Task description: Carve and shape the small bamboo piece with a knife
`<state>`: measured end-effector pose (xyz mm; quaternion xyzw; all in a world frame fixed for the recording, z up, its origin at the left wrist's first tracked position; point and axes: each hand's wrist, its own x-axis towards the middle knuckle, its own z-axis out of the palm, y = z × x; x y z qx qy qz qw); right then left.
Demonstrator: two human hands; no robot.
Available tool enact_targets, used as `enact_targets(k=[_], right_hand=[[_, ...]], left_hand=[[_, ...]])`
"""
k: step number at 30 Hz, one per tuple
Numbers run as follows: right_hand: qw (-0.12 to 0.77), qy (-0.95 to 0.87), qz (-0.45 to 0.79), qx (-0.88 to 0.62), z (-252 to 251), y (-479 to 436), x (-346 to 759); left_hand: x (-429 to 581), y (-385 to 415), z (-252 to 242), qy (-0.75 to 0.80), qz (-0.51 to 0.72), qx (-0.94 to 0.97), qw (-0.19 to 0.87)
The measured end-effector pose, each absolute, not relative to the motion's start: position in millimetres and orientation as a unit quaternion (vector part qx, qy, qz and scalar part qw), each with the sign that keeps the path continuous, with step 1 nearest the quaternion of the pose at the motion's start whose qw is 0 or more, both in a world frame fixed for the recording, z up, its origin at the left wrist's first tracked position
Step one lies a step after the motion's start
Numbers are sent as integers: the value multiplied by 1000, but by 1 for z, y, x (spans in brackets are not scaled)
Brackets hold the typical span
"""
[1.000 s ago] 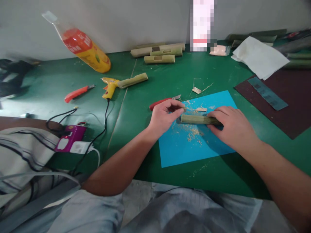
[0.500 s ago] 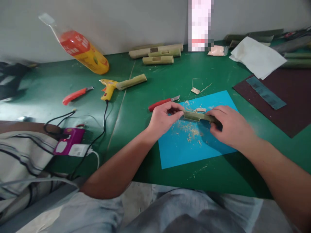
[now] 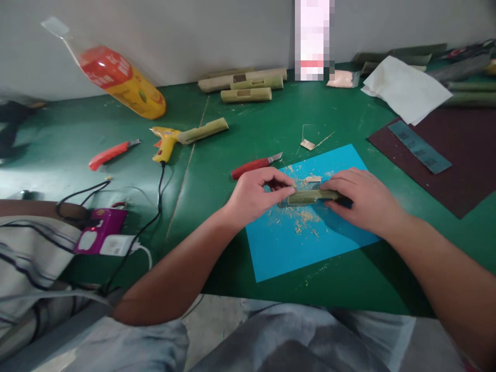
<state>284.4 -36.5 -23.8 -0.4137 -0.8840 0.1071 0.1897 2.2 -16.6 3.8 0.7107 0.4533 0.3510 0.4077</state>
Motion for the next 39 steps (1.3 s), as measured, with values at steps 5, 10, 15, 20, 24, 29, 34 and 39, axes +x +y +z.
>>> enact_targets(k=[5,10,15,20,24,29,34,39], right_hand=[[180,-880,155,-411,-25,-34,283],[187,-875,161,-416,-23,-33,281],[212,-872,155,-413,-23,-33,280],[213,-873,153,-411,-24,-31,280],[212,-871,158,-415,-23,-31,280],[217,-870,154,-416,-23,-32,278],[220,-866,153,-423,-23,-32,278],[217,-868,153,-420,-24,-32,278]], left_hand=[[-7,-19,10,421,319,763,371],[-16,-22,-1,414,334,765,364],[-18,-24,-13,391,360,777,338],[-17,-20,-16,344,374,802,315],[-18,-18,-17,343,359,820,285],[-22,-15,-15,326,328,843,274],[-29,-8,-13,312,286,850,313],[-30,-6,-15,310,299,845,317]])
